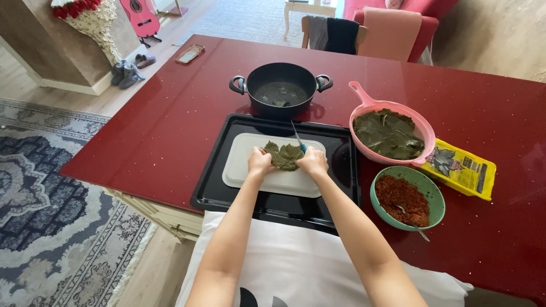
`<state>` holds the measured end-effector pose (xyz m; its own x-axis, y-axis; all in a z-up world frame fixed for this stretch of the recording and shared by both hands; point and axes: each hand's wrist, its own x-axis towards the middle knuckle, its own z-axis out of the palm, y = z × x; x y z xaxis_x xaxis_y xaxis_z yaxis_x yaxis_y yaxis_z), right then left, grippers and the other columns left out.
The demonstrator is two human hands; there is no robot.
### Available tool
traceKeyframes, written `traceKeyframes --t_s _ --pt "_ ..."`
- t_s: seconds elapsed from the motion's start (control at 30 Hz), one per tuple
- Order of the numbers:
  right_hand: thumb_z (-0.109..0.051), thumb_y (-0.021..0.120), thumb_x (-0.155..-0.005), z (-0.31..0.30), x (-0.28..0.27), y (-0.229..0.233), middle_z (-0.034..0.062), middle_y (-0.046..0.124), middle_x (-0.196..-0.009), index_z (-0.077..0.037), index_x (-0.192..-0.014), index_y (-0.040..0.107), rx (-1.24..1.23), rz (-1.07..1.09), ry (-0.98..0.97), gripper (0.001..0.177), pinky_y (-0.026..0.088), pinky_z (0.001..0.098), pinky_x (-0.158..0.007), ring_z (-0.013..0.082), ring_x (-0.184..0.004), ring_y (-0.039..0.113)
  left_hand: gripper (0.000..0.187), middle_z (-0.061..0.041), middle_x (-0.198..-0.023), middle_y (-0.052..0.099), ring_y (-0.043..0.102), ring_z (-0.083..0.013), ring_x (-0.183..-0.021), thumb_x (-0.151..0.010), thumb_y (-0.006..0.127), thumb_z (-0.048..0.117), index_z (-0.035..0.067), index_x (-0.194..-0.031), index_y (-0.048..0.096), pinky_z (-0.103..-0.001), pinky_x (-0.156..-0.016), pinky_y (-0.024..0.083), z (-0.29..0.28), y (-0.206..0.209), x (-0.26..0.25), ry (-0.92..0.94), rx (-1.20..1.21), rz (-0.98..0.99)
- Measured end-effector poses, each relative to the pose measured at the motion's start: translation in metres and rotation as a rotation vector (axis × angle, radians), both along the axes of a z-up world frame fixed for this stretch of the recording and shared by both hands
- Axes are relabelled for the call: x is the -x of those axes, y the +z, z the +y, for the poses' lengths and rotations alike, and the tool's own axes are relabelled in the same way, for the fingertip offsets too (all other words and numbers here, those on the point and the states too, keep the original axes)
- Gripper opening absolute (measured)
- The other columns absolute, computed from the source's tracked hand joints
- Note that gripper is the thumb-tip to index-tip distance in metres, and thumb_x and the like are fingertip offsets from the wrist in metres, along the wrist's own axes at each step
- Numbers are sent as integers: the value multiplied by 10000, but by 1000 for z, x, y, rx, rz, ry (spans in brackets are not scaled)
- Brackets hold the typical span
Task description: The recorder prepares stuffed grape leaves (dolma) by trimming stems with scissors, laying leaves on a tray, adding filling, and rolling them.
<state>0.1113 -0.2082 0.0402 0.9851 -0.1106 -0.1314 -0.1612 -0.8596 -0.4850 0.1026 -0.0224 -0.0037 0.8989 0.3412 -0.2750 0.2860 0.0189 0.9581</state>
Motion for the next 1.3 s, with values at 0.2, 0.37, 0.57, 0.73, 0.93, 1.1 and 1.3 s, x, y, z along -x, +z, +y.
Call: traceKeyframes --t_s 0.2,0.37,0.57,0.73,0.93,1.1,1.3 --pt "-314 841 -718 2 -3 0 200 733 -1130 -66 -1093 724 -24 -33 0 464 578 456 -921 371 -1086 706 519 -238 -1188 588 744 -311 -876 -843 656 -82 18 -1245 344 -416 -718 681 -7 43 25 66 194 12" --pt "-341 781 -781 -3 6 14 192 792 -886 13 -973 755 -153 28 14 403 594 370 -819 286 -840 775 836 -203 -1168 599 705 -270 -886 -771 633 -191 162 -1467 332 -386 -726 665 -4 33 19 -5 286 -28" --pt "-254 746 -888 -5 8 8 188 755 -792 120 -948 710 -630 235 -24 381 592 341 -585 280 -657 773 768 -201 -1144 631 703 -252 -859 -801 588 -209 124 -1480 458 -350 -751 669 1 4 -7 -14 515 -49" --pt "-159 733 -915 1 -5 -25 145 719 -855 81 -1020 685 -1136 271 -81 267 629 352 -583 252 -677 732 684 -219 -1147 614 694 -251 -864 -808 601 -204 35 -1441 502 -347 -770 677 -1 1 -11 -6 584 -77" --pt "21 750 -839 5 -22 -45 129 707 -904 35 -961 662 -1391 43 -181 151 595 328 -584 202 -705 714 675 -175 -1251 550 711 -258 -933 -794 623 -210 -31 -1430 486 -340 -789 677 -6 19 0 -15 438 -146" --pt "96 772 -794 16 -21 -8 23 582 -803 -80 -835 484 -1288 -219 -160 341 627 300 -623 154 -693 672 742 -226 -1308 580 710 -296 -951 -791 651 -170 7 -1486 462 -341 -760 640 -11 40 5 -39 369 -287" --pt "-52 815 -774 9 -8 24 1 598 -759 -72 -789 491 -988 -325 -35 325 606 315 -644 120 -698 656 683 -139 -1365 554 710 -229 -1036 -805 701 -96 -14 -1447 482 -321 -793 672 -6 33 8 -105 268 -463"
